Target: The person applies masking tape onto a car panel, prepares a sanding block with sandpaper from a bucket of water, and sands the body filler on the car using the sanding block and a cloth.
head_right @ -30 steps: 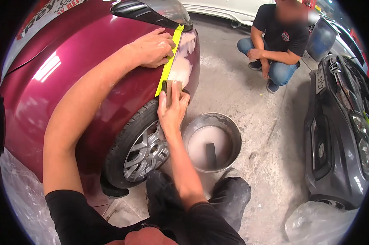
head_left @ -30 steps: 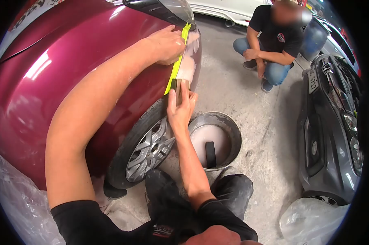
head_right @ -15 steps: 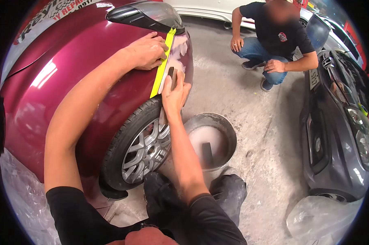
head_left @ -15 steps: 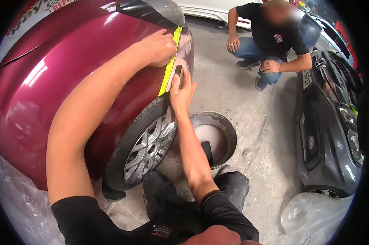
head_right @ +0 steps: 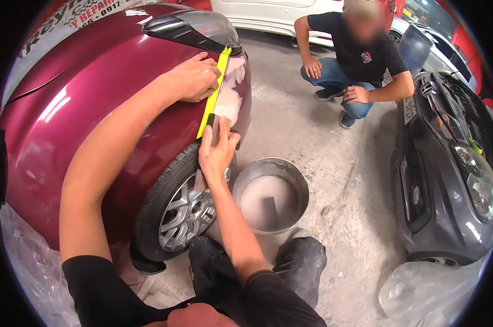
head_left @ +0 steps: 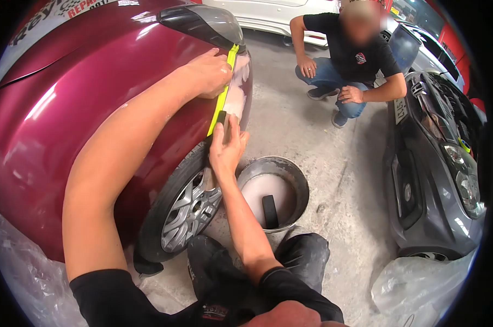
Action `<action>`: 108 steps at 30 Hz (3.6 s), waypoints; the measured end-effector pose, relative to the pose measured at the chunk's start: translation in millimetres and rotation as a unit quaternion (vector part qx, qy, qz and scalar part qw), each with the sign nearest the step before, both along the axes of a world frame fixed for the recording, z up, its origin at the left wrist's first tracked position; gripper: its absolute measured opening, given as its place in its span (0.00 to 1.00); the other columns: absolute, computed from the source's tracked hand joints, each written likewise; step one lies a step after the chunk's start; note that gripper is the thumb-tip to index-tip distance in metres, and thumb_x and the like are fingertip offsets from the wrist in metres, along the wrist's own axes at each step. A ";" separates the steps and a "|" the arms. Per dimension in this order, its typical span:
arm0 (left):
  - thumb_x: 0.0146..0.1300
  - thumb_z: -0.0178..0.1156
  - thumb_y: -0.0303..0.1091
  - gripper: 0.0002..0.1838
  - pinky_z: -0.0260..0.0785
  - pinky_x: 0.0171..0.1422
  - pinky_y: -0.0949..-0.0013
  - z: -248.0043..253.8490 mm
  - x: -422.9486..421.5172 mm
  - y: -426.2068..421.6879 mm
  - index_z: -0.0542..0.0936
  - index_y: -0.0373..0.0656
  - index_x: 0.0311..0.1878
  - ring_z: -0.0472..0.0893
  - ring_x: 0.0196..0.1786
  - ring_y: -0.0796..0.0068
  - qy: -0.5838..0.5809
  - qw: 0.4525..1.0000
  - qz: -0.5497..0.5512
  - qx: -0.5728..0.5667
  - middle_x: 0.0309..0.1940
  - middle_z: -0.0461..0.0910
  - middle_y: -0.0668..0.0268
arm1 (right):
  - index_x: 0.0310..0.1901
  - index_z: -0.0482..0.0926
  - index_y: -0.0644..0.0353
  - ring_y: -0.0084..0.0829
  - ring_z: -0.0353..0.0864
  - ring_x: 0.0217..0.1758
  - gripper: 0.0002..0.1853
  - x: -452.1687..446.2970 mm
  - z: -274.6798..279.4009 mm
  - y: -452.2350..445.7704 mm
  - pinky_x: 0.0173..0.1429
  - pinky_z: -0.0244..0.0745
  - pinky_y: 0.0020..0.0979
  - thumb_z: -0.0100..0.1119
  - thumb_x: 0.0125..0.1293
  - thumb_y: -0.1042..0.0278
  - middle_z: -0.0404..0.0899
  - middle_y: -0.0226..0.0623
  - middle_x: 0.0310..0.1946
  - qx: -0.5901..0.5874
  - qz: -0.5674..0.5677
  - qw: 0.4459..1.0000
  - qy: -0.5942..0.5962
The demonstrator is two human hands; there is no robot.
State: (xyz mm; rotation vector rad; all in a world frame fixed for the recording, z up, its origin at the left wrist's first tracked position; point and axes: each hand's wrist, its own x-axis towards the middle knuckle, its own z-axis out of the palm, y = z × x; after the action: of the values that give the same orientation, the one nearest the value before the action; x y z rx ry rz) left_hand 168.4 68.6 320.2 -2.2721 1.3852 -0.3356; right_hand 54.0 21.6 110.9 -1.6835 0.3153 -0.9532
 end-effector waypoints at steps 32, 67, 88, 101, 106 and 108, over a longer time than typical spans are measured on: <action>0.63 0.68 0.42 0.13 0.60 0.82 0.41 -0.8 5.0 -0.2 0.93 0.50 0.46 0.78 0.68 0.58 -0.014 1.000 -0.002 0.023 0.59 0.86 0.63 | 0.71 0.79 0.59 0.56 0.78 0.53 0.29 9.8 -15.8 -0.2 0.63 0.73 0.47 0.65 0.74 0.52 0.74 0.58 0.46 0.023 -0.004 1.000 -0.015; 0.66 0.67 0.39 0.13 0.61 0.82 0.49 6.1 -0.9 -0.3 0.92 0.46 0.48 0.78 0.69 0.59 0.009 1.000 -0.009 0.009 0.60 0.86 0.62 | 0.72 0.78 0.59 0.56 0.78 0.55 0.30 12.5 -25.7 -18.3 0.65 0.73 0.48 0.66 0.73 0.54 0.75 0.62 0.51 0.017 0.017 1.000 -0.011; 0.68 0.67 0.37 0.12 0.58 0.85 0.46 10.4 -12.2 -4.4 0.91 0.47 0.51 0.76 0.72 0.59 0.017 0.999 0.015 0.033 0.63 0.84 0.62 | 0.71 0.77 0.55 0.65 0.79 0.56 0.30 5.7 -27.3 -21.4 0.64 0.75 0.52 0.63 0.73 0.49 0.73 0.64 0.51 0.022 0.052 0.998 0.009; 0.68 0.67 0.38 0.12 0.60 0.84 0.47 12.3 -10.4 -5.8 0.91 0.48 0.51 0.76 0.72 0.59 0.002 0.999 0.014 0.045 0.62 0.84 0.63 | 0.71 0.79 0.56 0.57 0.76 0.51 0.31 3.9 -23.5 -11.1 0.61 0.74 0.48 0.71 0.69 0.57 0.73 0.59 0.47 -0.012 0.011 1.000 -0.016; 0.68 0.66 0.39 0.12 0.60 0.83 0.47 9.9 -8.5 -4.2 0.91 0.49 0.50 0.77 0.71 0.59 0.004 0.999 0.010 0.034 0.62 0.85 0.63 | 0.69 0.79 0.58 0.58 0.75 0.51 0.29 8.9 -6.1 -13.6 0.59 0.74 0.49 0.71 0.68 0.60 0.73 0.57 0.46 -0.003 0.013 0.999 -0.034; 0.68 0.66 0.39 0.12 0.61 0.83 0.47 9.9 -6.4 -3.9 0.92 0.49 0.50 0.77 0.71 0.59 0.001 1.000 0.005 0.029 0.62 0.85 0.63 | 0.67 0.80 0.59 0.59 0.75 0.51 0.27 -17.4 -14.4 1.0 0.58 0.73 0.50 0.70 0.69 0.60 0.73 0.58 0.45 -0.027 0.033 0.998 -0.055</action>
State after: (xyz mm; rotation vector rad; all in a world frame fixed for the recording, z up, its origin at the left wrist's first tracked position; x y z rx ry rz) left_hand 162.1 64.7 330.2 -2.2324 1.3664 -0.2854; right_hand 36.6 22.5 96.5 -1.6730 0.1609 -1.0087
